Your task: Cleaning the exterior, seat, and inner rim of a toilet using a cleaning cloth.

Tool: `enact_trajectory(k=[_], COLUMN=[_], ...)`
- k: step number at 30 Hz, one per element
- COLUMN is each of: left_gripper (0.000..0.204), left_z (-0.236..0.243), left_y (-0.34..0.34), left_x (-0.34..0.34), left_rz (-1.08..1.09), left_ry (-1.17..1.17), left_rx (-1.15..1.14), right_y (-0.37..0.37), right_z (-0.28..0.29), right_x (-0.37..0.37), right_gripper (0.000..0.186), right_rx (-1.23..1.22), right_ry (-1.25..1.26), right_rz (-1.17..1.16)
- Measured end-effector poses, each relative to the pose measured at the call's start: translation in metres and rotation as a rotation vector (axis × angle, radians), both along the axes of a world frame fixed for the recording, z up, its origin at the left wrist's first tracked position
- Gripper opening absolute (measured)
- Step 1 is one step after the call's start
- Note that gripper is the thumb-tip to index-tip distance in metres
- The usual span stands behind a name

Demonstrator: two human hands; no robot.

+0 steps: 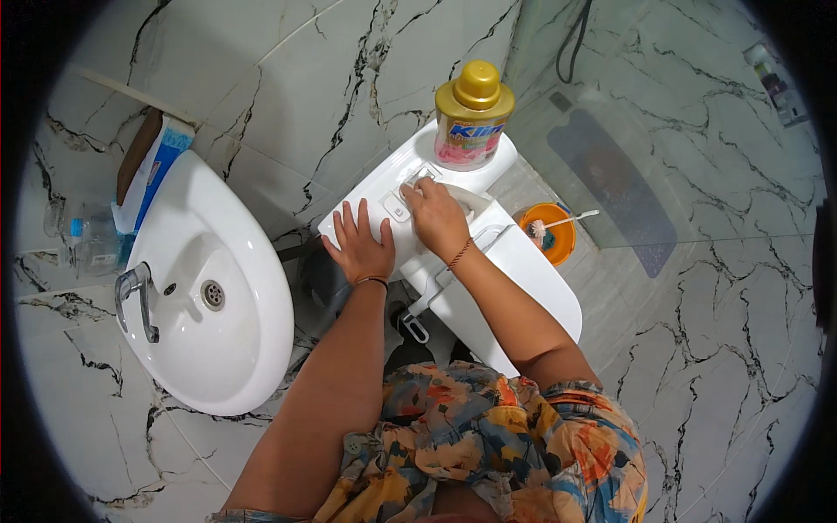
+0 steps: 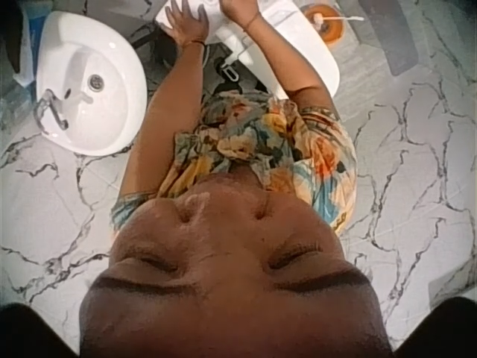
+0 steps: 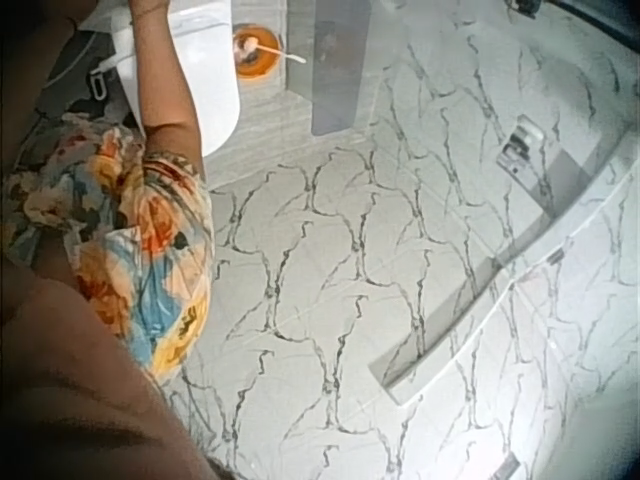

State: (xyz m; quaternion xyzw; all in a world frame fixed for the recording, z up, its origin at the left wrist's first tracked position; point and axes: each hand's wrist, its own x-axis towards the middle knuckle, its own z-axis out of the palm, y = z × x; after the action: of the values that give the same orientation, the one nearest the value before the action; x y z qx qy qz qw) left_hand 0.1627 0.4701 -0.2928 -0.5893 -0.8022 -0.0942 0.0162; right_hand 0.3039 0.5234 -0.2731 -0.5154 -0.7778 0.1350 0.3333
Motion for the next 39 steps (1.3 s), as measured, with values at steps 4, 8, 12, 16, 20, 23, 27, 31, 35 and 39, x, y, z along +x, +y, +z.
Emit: enact_trajectory(k=[4,8,12,16,20,23,27,31,35,39], left_gripper=[0.053,0.053,0.053,0.052,0.05,0.05,0.05,0.053,0.052,0.052], left_z=[0.003,0.0,0.0,0.003,0.008,0.006,0.008,0.008,0.007,0.004], left_y=[-0.001,-0.001,-0.001,0.0,0.001,0.001,0.001,0.004,0.003,0.001], left_x=[0.0,0.0,0.0,0.002,0.003,0.003,0.0,0.002,0.005,0.002], left_rz=[-0.002,-0.007,-0.012,-0.013,0.0,0.003,0.009,-0.009,-0.012,-0.016], left_ry=[-0.012,-0.002,0.007,0.038,0.027,0.033,0.026,0.008,0.02,0.045], left_rx=[-0.005,-0.002,0.017,0.024,-0.005,-0.017,-0.016,-0.02,-0.018,0.005], right_y=[0.004,-0.02,-0.024,-0.009,-0.036,-0.06,-0.017,0.0,-0.04,-0.114], right_z=[0.001,-0.003,-0.019,-0.029,-0.039,-0.042,-0.041,-0.048,-0.062,-0.073], right_x=[0.017,0.011,0.037,0.057,0.024,0.014,0.043,0.055,0.017,-0.019], right_gripper=[0.031,0.036,0.036,0.037,0.037,0.04,0.043,0.041,0.042,0.036], right_rx=[-0.019,0.001,0.124,-0.018,-0.037,-0.107,0.063,0.018,0.069,-0.183], right_ry=[0.031,-0.003,0.049,0.28,0.179,0.234,0.263,0.454,0.322,0.495], right_rz=[-0.064,0.034,0.151,-0.305,-0.149,0.109,-0.122,-0.414,-0.261,-0.066])
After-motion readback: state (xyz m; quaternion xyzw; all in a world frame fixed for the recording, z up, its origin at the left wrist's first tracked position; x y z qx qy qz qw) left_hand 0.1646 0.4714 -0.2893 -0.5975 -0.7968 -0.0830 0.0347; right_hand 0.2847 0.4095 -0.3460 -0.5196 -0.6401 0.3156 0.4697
